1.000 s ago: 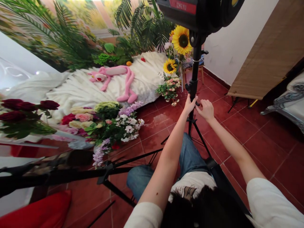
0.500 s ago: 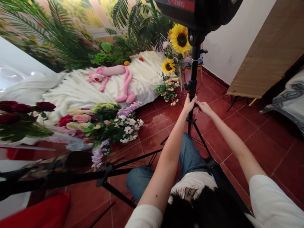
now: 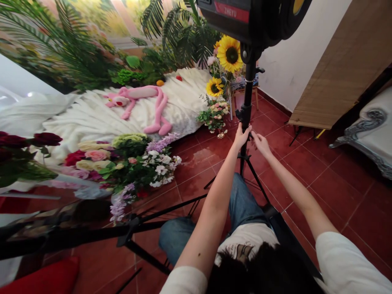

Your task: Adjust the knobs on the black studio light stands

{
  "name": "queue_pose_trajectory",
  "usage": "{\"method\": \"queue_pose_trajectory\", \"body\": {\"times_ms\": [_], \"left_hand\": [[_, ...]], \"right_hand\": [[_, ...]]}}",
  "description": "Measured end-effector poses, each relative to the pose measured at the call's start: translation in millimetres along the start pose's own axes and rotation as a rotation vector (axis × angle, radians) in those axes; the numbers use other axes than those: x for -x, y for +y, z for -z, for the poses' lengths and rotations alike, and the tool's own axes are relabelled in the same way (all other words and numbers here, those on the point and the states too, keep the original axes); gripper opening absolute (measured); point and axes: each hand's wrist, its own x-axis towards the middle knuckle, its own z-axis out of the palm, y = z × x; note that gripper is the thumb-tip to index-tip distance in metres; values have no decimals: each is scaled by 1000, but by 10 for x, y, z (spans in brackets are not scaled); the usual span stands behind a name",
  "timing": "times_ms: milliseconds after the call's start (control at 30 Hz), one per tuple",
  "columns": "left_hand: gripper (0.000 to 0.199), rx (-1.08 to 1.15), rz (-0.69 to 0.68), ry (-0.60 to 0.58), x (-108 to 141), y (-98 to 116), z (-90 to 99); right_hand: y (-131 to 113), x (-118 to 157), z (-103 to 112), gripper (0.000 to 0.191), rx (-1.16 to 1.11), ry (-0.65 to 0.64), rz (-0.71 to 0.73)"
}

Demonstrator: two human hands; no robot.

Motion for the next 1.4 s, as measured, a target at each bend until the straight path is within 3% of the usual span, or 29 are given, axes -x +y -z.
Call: {"method": "queue_pose_trajectory", "body": {"times_ms": [100, 200, 367, 533, 700, 767, 900, 1000, 1167, 1267, 1400], "left_hand": [[29, 34, -17, 13, -28, -35, -3], [27, 58, -14, 8, -44, -56, -5], [27, 63, -25, -5, -59, -68, 5], [30, 28, -27, 17, -70, -67, 14], [32, 25, -19, 3, -68, -71, 19], [33, 23, -17, -2, -64, -72, 25], [33, 18, -27, -6, -49, -64, 33], [33, 1, -18, 9, -35, -51, 6], [38, -37, -15, 88, 57, -50, -19], [37, -7, 16, 96, 262, -112, 149], [36, 55, 274, 6, 826, -326, 670]], "right_hand": [[-67, 67, 175, 36, 609, 48, 337], [-238, 89, 254, 29, 951, -33, 396], [-526, 20, 198, 46, 1188, -130, 337], [-605, -71, 189, 49, 1261, -230, 351], [-446, -246, 275, 49, 1043, -316, 379], [-337, -307, 283, 53, 808, -382, 330], [-125, -326, 192, 65, 195, -485, 87], [-32, -279, 90, 65, -88, -442, 16], [9, -231, 11, 63, -208, -359, -6], [42, -234, -7, 62, -246, -327, -6], [108, -217, -118, 61, -332, -263, -37]]}}
